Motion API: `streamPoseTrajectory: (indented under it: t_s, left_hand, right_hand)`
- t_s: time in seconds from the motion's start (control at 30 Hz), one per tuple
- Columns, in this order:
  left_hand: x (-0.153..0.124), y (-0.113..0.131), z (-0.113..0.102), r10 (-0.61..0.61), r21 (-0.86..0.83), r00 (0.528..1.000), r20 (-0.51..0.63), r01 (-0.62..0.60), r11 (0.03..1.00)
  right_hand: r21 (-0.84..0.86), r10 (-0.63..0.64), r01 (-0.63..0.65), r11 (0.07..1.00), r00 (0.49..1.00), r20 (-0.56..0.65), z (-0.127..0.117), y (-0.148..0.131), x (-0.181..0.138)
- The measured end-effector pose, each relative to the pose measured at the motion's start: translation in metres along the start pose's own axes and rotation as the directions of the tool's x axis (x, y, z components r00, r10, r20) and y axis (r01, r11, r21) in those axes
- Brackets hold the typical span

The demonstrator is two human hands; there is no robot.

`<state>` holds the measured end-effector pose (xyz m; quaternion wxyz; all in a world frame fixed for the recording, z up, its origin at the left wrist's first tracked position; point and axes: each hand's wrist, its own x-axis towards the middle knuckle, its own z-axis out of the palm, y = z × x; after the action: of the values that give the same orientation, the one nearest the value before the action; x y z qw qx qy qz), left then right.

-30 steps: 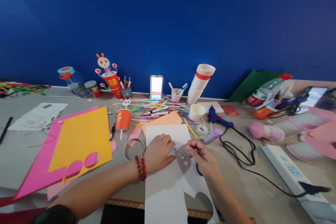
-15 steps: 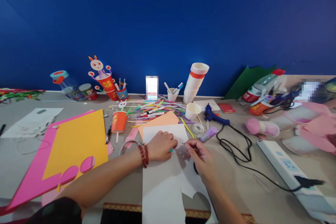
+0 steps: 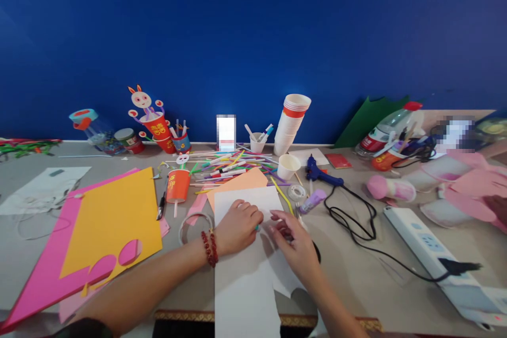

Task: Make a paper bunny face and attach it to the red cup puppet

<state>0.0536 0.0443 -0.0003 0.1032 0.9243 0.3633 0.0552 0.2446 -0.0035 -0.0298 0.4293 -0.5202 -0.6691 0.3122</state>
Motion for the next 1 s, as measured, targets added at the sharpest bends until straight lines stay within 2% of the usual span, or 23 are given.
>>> streamPoseTrajectory:
  t_s: [0.13, 0.33, 0.5, 0.63, 0.73, 0.83, 0.93, 1.0]
  left_hand:
    - [-0.007, 0.003, 0.007, -0.046, -0.040, 0.996, -0.080, 0.043, 0.998]
    - [-0.011, 0.005, 0.012, -0.039, -0.031, 0.989, -0.142, 0.035, 0.999]
    - [-0.012, 0.004, 0.011, -0.024, -0.042, 0.983, -0.180, 0.017, 0.999]
    - [-0.017, 0.004, 0.003, -0.107, -0.218, 0.953, -0.282, 0.045, 0.975]
    - [-0.025, 0.007, -0.006, -0.263, -0.504, 0.911, -0.317, 0.073, 0.861]
    - [-0.033, 0.014, -0.009, -0.404, -0.752, 0.872, -0.277, 0.065, 0.656]
    - [-0.040, 0.023, -0.005, -0.501, -0.874, 0.824, -0.265, 0.015, 0.486]
    - [-0.043, 0.029, -0.002, -0.549, -0.909, 0.790, -0.274, -0.027, 0.415]
  right_hand:
    - [-0.041, 0.034, -0.032, 0.999, 0.999, 0.036, 0.009, -0.003, 0.000]
    - [-0.277, 0.020, 0.002, 0.961, 0.997, 0.076, 0.018, -0.011, 0.006]
    - [-0.286, -0.027, 0.037, 0.957, 0.999, 0.039, 0.020, -0.009, 0.007]
    - [-0.254, -0.109, 0.090, 0.963, 0.992, -0.058, 0.018, -0.010, 0.005]
    - [-0.317, -0.265, 0.208, 0.925, 0.953, -0.146, 0.014, -0.020, 0.002]
    - [-0.382, -0.448, 0.353, 0.854, 0.873, -0.194, 0.013, -0.035, -0.002]
    - [-0.393, -0.556, 0.455, 0.799, 0.807, -0.197, 0.016, -0.048, -0.003]
    - [-0.387, -0.585, 0.484, 0.785, 0.785, -0.204, 0.021, -0.052, -0.003]
